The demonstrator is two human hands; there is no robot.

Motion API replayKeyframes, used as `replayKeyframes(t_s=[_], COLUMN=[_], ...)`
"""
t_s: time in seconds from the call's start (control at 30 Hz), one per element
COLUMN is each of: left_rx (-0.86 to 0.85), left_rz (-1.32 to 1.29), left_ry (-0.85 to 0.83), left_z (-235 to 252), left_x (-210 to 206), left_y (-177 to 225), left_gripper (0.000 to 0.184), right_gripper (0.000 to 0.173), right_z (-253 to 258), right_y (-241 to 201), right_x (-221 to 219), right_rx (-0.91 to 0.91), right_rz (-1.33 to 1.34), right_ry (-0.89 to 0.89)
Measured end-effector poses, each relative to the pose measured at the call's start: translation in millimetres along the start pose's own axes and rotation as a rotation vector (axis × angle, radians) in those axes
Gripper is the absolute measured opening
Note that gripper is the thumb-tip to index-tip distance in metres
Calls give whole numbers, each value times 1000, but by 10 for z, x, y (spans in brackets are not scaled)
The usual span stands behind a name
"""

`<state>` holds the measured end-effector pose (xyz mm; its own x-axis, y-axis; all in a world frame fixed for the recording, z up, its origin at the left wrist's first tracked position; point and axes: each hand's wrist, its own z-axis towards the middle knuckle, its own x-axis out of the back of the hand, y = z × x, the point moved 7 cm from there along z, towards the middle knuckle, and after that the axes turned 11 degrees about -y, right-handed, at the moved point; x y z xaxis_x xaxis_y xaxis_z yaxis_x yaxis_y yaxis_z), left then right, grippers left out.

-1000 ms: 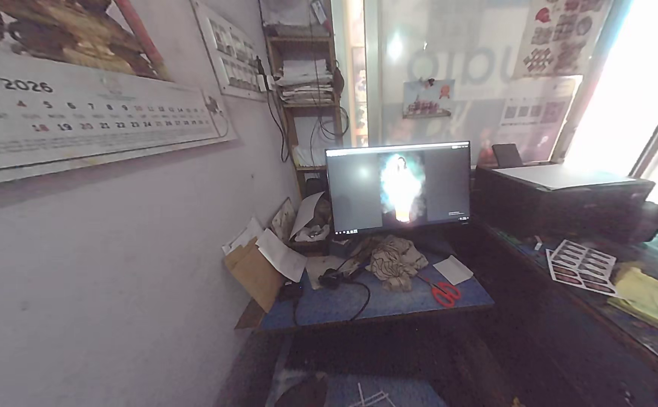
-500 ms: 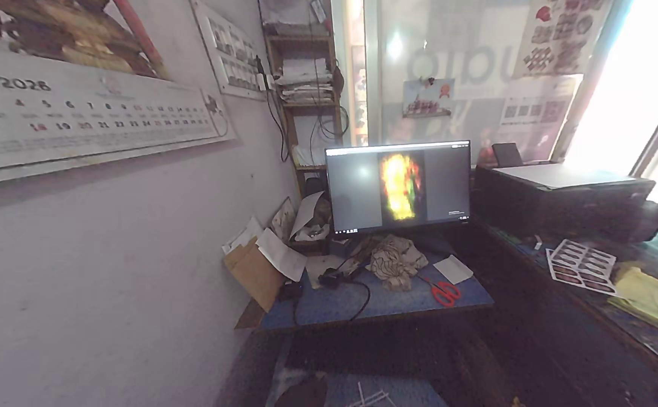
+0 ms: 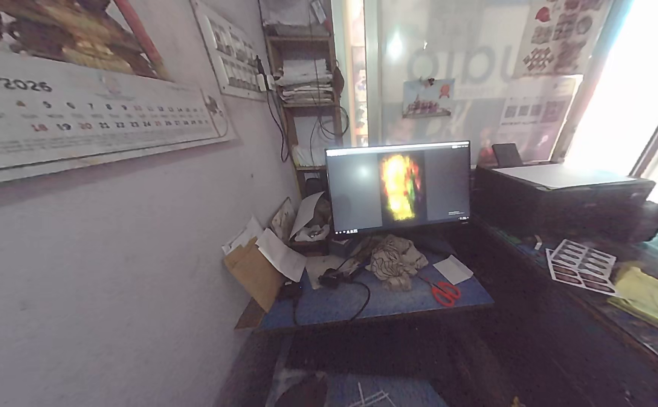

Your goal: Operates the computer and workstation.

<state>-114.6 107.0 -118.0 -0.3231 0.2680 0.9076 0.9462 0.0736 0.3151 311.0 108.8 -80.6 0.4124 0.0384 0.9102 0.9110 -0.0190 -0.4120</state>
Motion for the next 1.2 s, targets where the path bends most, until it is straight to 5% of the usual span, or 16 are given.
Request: replayKeyframes(t_s=[0.37, 0.83, 0.97, 1.2], left_rx=[19, 37, 30, 25], left_rz=[43, 11, -5, 28], left_ry=[49, -28, -66, 61], left_z=[64, -41, -89, 55], left_x=[-84, 40, 96, -80], left_y=[-60, 32, 87, -67], left_gripper=[57, 57, 58, 57], right_gripper=[52, 56, 56, 53], right_z=[89, -91, 48, 61], right_y=[141, -171, 105, 111], right_x=[-119, 137, -79, -122], right_rx=[121, -2, 75, 45], right_rz=[-36, 8, -15, -46], right_ry=[78, 29, 99, 63])
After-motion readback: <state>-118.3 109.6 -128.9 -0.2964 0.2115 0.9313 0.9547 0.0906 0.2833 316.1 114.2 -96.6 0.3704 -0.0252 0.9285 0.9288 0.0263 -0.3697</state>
